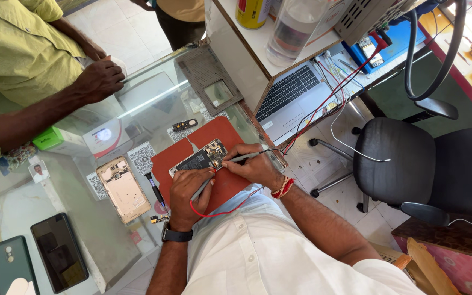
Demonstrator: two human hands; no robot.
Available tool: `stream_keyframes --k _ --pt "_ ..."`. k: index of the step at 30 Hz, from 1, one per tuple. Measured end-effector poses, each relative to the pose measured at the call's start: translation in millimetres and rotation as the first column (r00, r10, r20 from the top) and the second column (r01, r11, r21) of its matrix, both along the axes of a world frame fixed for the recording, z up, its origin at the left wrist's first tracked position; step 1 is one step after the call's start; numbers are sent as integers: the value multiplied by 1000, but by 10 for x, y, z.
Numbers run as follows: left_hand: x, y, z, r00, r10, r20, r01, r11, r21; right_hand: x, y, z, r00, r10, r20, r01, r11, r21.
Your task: The person sits at a glass workbench and probes a disassembled phone motherboard with multimeter test leads, testing points on the board placed on a red mat. They then lift the phone, carry it to another bench, and position it under a microscope to continue working on the board.
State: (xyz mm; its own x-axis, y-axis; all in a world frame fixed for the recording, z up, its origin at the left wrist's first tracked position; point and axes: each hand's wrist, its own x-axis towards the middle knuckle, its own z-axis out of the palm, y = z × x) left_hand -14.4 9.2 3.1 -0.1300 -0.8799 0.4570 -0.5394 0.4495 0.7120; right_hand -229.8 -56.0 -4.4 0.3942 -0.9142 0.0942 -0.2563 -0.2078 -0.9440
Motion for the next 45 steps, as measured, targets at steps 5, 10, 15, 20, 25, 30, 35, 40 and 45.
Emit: stream_keyframes --k 5,10,15,20,25,30,35,40,45 --pt "22 1 -27 1000 -1 -19 1 1000 -17 -6 3 -94 1000 -4 -2 4 1000 11" --pt "105 46 -137 1000 -8 -1 8 999 -47 34 32 -211 1000 -18 19 19 996 -91" --pt "145 87 -205 1000 -6 -21 6 1000 -23 36 72 -223 998 -65 21 65 998 -3" --pt "138 108 -197 1000 -13 -20 13 1000 2 35 86 -221 998 -20 58 19 1000 22" --pt "130 109 -199 1000 -16 -25 16 1000 -7 22 94 -233 999 -13 47 12 1000 9" --pt "129 111 -217 1000 -17 -21 17 1000 8 21 93 -234 999 -10 38 11 1000 -23" --pt "124 115 -226 1000 -17 -18 17 1000 7 14 87 -222 1000 -3 19 4 1000 -29" --pt "129 109 -229 1000 -23 -18 23 1000 7 9 85 -218 1000 2 -6 -2 1000 -31" --pt "124 104 -223 1000 -23 -18 23 1000 5 2 72 -219 1000 6 -17 -6 999 -41"
